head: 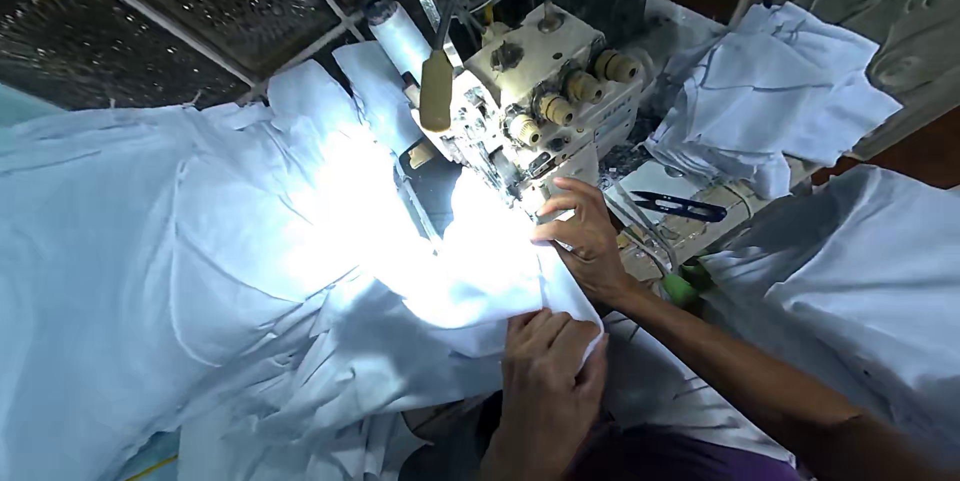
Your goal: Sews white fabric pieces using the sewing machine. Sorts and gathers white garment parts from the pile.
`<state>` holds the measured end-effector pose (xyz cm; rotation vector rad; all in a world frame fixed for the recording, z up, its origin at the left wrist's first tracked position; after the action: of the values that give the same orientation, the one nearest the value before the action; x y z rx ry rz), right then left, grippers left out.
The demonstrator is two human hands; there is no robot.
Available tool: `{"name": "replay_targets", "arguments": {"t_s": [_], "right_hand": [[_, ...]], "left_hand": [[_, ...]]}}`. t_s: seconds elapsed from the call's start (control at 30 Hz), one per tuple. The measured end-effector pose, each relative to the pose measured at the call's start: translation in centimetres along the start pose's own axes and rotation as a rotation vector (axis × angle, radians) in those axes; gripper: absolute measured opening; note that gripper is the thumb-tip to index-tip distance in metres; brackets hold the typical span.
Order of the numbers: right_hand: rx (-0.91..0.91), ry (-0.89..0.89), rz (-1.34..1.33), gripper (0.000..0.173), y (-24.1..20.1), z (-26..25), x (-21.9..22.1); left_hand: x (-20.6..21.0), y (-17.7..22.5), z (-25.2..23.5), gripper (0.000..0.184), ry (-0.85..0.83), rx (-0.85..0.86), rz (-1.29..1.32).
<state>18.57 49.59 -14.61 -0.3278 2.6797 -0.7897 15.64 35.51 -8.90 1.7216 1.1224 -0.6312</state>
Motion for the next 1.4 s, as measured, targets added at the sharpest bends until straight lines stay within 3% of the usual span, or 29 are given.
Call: {"name": "replay_targets", "arguments": {"t_s": [0.33, 0.53, 0.7, 0.83, 0.93, 1.0, 1.13, 1.23, 1.4], "right_hand": [[0.112, -0.08, -0.034, 0.007, 0.1, -0.4, 0.1], [0.124, -0.335, 0.18, 0.015, -0.9, -1.7, -0.1], [0.133, -0.442, 0.255, 0.019, -1.4, -2.5, -0.3], [0.136, -0.292, 0.228, 0.023, -2.6, -1.1, -1.0], [0.167, -0.173, 0.178, 0.023, -4.3, 2.0, -1.5], [0.18, -0.28, 0.1, 0.021, -5.5, 3.9, -0.9], [0.189, -0.584, -0.012, 0.017, -6.9, 4.6, 1.2], [0.274, -0.831, -0.025, 0.029, -7.4, 3.3, 3.1], [0.318, -1.194, -0.088, 0.035, -8.6, 2.6, 7.2]], "left_hand": [[-1.7, -3.9, -3.5, 0.018, -0.021, -0.113, -0.107], [-1.8, -6.3, -5.6, 0.014, 0.029, -0.115, -0.159], [-3.7, -5.5, -6.1, 0.022, -0.13, -0.099, -0.233], [-7.9, -5.3, -6.6, 0.025, -0.074, 0.038, -0.374], [-8.4, -7.0, -7.9, 0.028, -0.184, 0.181, -0.481], [-7.8, -9.1, -8.6, 0.038, -0.342, 0.239, -0.507], [-8.3, -11.2, -9.1, 0.022, -0.433, 0.31, -0.54], [-10.2, -9.9, -9.0, 0.014, -0.51, 0.358, -0.659], [-12.2, -7.3, -8.4, 0.01, -0.546, 0.288, -0.483]]}}
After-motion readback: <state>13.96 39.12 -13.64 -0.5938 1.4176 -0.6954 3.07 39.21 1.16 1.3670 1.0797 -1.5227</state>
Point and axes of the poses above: each hand's wrist, its own z-axis away from the middle knuckle, its own x-axis out of the palm, y = z × x, the point moved 5 cm from there along -z, towards the middle knuckle, and after that the axes turned 6 degrees about -y, right-handed, at the moved point
